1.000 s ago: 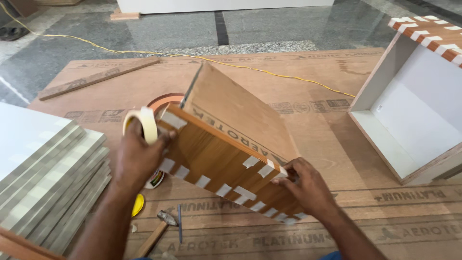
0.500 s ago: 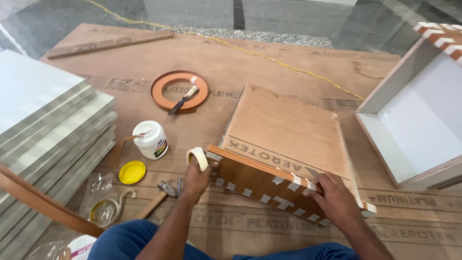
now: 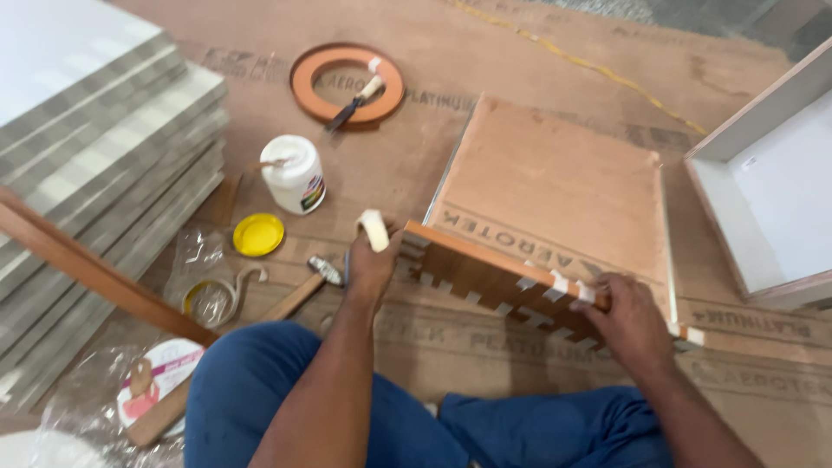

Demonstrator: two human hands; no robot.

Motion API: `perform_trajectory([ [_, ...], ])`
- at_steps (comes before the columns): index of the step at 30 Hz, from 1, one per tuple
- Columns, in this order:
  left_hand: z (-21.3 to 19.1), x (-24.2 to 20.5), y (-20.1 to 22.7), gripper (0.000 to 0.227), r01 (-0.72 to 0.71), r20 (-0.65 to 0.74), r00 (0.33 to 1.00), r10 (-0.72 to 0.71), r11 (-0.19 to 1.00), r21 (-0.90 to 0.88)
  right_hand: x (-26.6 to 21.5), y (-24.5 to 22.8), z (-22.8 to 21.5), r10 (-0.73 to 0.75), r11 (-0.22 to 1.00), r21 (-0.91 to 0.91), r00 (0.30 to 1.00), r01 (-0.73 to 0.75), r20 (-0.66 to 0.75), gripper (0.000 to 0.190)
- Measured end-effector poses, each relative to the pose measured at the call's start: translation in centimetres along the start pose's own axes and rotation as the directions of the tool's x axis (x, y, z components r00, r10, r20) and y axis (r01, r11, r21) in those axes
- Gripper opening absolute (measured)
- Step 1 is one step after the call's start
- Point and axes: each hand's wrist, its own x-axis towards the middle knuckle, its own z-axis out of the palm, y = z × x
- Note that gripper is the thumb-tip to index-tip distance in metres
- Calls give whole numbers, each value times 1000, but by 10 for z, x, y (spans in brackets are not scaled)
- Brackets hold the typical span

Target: The person applies masking tape to the edges of a wooden drawer front. They then use a hammer and a chisel to tap along the taped edge, likely to secure the edge banding or trim.

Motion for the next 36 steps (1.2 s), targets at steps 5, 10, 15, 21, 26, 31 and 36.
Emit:
perform_trajectory([
  [5, 2, -8, 6, 48, -35, 146, 989, 25, 997, 63, -7, -5, 5, -131, 968, -227, 988, 110, -78, 45],
  [10, -3, -8, 21, 44, -119, 151, 986, 70, 931, 346, -1, 2, 11, -103, 948, -309, 993, 79, -62, 44],
  [15, 1, -24, 36, 41, -122, 161, 986, 30, 791, 599, -1, 21, 12, -39, 952, -303, 999, 27, -33, 45],
  [21, 3, -34, 43, 47, -129, 199, 977, 80, 961, 245, 5, 30, 5, -28, 954, -298, 999, 35, 28, 42],
  [26, 12, -45, 45, 36, -34, 124, 992, -28, 880, 473, 1, 12, -4, 6, 942, -335, 999, 12, 54, 47],
  [31, 16, -38, 63, 35, -460, 384, 888, 254, 516, 723, 10, -27, -16, -148, 967, -199, 986, 160, 72, 66],
  [36, 38, -75, 54, 51, -604, 505, 755, 417, 143, 784, 6, -69, -3, -304, 952, -28, 952, 305, 26, 66],
])
